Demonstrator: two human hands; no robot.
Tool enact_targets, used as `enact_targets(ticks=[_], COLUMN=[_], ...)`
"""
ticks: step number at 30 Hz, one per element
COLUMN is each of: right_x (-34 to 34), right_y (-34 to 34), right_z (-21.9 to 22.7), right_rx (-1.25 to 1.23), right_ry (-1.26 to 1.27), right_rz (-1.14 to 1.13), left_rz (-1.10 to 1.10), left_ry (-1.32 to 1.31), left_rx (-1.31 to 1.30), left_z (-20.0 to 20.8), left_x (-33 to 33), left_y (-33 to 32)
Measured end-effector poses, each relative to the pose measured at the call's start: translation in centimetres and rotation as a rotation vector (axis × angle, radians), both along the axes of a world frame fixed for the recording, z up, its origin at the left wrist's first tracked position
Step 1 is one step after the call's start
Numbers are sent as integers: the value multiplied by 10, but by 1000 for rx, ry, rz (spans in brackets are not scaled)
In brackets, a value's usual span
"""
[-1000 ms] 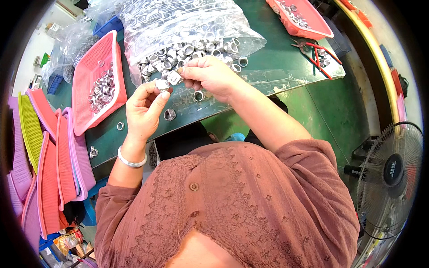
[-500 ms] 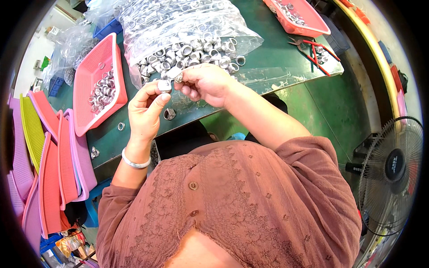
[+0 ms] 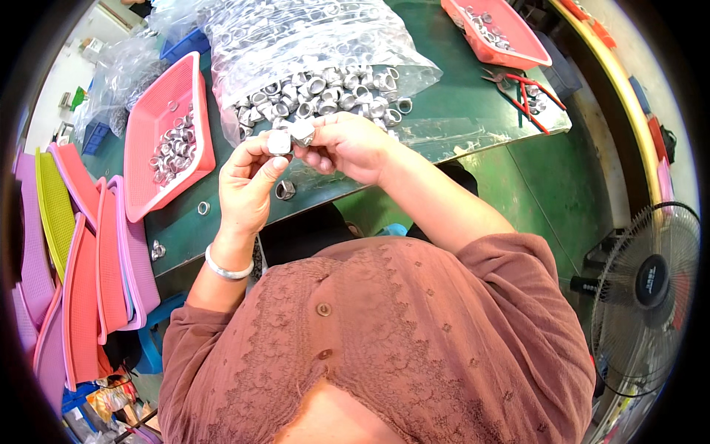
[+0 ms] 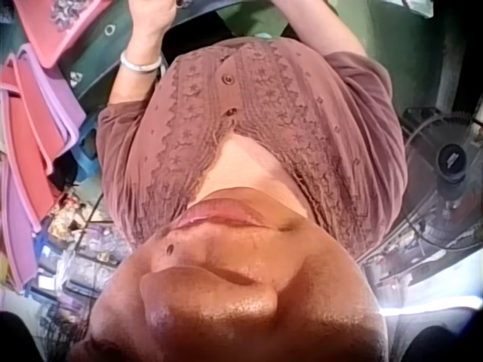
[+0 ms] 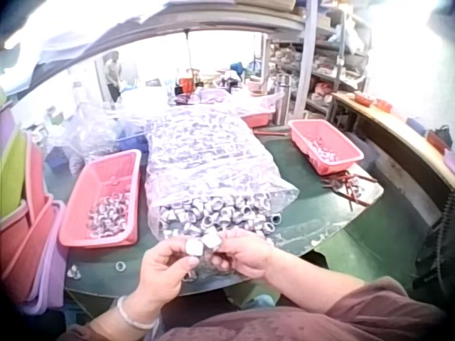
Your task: The person repeatedly picks small silver metal components from a plastic bag and pink trays, then joins pairs by hand and places the assembled units on the table. The hands handle the parts one at a time, turning them over and aligning them before setting them down.
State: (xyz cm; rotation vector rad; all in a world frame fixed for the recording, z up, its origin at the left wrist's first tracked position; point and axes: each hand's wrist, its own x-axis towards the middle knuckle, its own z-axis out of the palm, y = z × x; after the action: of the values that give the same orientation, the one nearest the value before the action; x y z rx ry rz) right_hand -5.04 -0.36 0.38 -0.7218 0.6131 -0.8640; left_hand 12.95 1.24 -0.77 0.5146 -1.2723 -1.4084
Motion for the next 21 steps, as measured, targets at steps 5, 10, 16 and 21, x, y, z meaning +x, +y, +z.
enact_targets(ticks=[5, 10, 16, 21], right_x=[1, 1, 12, 24], right_y=[1, 0, 3, 2], right_z=[-1, -3, 4, 10], right_rx=[-28, -88, -200, -412], right_ry=[9, 62, 356, 612], right_rz=[-6, 0, -118, -124], left_rz=[2, 110, 112, 85], left_ry=[-24, -240, -96, -213], left_rx=[-22, -250, 70, 117], left_z=[1, -3, 11, 9], left_x=[1, 5, -4, 5], left_y=[0, -5, 9, 6])
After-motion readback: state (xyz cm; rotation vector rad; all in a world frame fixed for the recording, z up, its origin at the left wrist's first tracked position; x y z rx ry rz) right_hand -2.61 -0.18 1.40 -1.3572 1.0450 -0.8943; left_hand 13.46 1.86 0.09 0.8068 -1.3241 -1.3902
